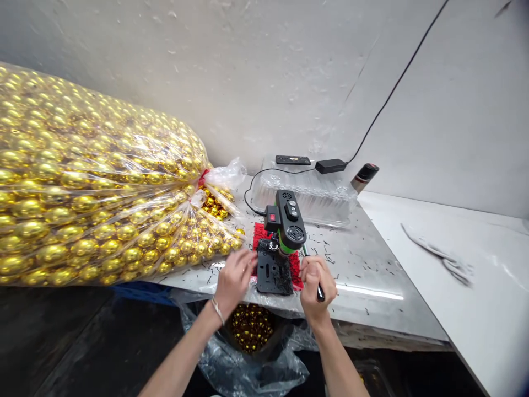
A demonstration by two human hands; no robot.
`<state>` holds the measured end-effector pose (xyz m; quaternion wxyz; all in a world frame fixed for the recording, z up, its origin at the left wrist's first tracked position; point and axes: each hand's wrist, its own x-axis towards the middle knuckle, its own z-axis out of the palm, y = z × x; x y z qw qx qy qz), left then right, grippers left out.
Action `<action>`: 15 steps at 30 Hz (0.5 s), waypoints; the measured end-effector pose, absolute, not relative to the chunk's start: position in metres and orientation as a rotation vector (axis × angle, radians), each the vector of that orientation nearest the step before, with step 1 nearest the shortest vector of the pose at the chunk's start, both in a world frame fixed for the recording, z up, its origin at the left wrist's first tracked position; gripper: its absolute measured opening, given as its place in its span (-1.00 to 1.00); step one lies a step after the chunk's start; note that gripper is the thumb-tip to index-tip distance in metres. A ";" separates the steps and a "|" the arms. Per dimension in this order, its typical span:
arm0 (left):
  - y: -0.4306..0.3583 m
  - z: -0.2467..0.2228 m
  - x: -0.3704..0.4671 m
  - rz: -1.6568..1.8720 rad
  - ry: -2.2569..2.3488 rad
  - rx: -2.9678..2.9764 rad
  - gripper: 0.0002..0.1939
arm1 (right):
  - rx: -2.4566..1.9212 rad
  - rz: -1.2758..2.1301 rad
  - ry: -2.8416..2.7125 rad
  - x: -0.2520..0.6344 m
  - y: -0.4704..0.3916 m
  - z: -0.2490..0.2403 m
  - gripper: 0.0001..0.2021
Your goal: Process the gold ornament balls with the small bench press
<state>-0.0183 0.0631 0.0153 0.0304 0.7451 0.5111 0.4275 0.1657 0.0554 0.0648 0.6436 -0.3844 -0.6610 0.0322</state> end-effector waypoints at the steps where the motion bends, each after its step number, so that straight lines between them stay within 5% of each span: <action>1: 0.088 0.030 -0.026 1.176 1.714 2.291 -0.71 | -0.868 0.074 -1.507 0.166 0.056 0.064 -0.70; 4: 0.159 0.064 -0.050 0.327 1.956 2.230 -0.69 | -0.842 0.082 -1.529 0.167 0.056 0.062 -0.72; 6: 0.194 0.073 -0.064 0.108 1.887 2.192 -0.83 | -0.833 0.084 -1.545 0.168 0.056 0.061 -0.73; 9: 0.223 0.072 -0.076 -0.020 1.718 2.187 -0.97 | -0.836 0.075 -1.557 0.167 0.056 0.059 -0.73; 15: 0.224 0.053 -0.077 -0.043 1.598 2.185 -0.74 | -0.828 0.067 -1.522 0.166 0.057 0.056 -0.72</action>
